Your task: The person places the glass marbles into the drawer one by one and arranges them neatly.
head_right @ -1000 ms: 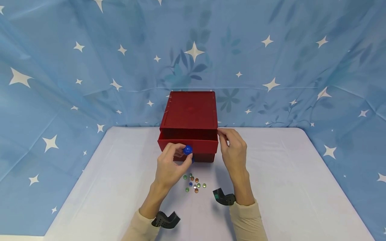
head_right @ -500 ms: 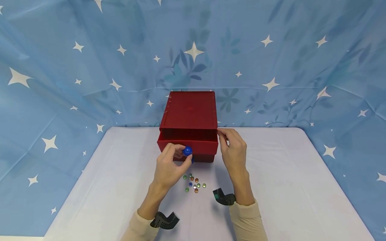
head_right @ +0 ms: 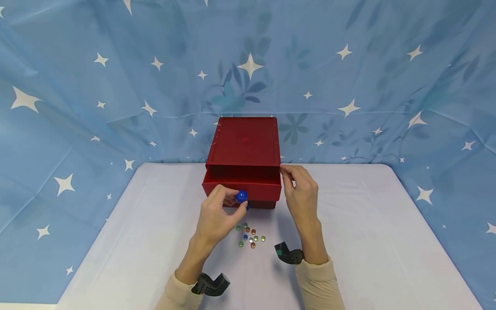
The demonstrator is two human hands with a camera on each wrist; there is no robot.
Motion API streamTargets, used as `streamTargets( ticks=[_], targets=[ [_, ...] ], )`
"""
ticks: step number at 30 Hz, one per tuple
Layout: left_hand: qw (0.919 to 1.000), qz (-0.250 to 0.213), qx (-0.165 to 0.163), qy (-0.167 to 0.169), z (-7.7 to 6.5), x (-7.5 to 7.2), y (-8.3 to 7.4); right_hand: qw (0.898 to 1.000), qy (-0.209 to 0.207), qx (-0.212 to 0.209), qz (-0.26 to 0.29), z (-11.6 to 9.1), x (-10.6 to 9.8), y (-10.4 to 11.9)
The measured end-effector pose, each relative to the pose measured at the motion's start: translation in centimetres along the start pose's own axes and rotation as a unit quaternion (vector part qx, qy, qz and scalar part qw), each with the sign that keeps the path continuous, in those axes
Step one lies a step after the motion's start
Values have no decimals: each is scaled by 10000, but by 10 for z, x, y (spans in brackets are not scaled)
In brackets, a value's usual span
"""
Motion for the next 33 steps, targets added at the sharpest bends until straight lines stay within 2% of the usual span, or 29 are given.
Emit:
streamTargets(
  ticks=[21, 33],
  targets=[
    [9981, 239, -296, 494, 0, -2, -4, 10000, -52, -17, 63, 1, -1, 1],
    [9967, 442, -243, 628, 0, -4, -9, 10000, -25, 17, 46, 1, 0, 0]
  ],
)
Point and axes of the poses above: each hand's wrist, its own z-axis towards the middle knuckle, its own x-axis out of the palm, y = z × x, the point moved 9 cm from there along z, towards the middle knuckle, and after that the axes turned 5 degrees about y, right-handed, at the moved point
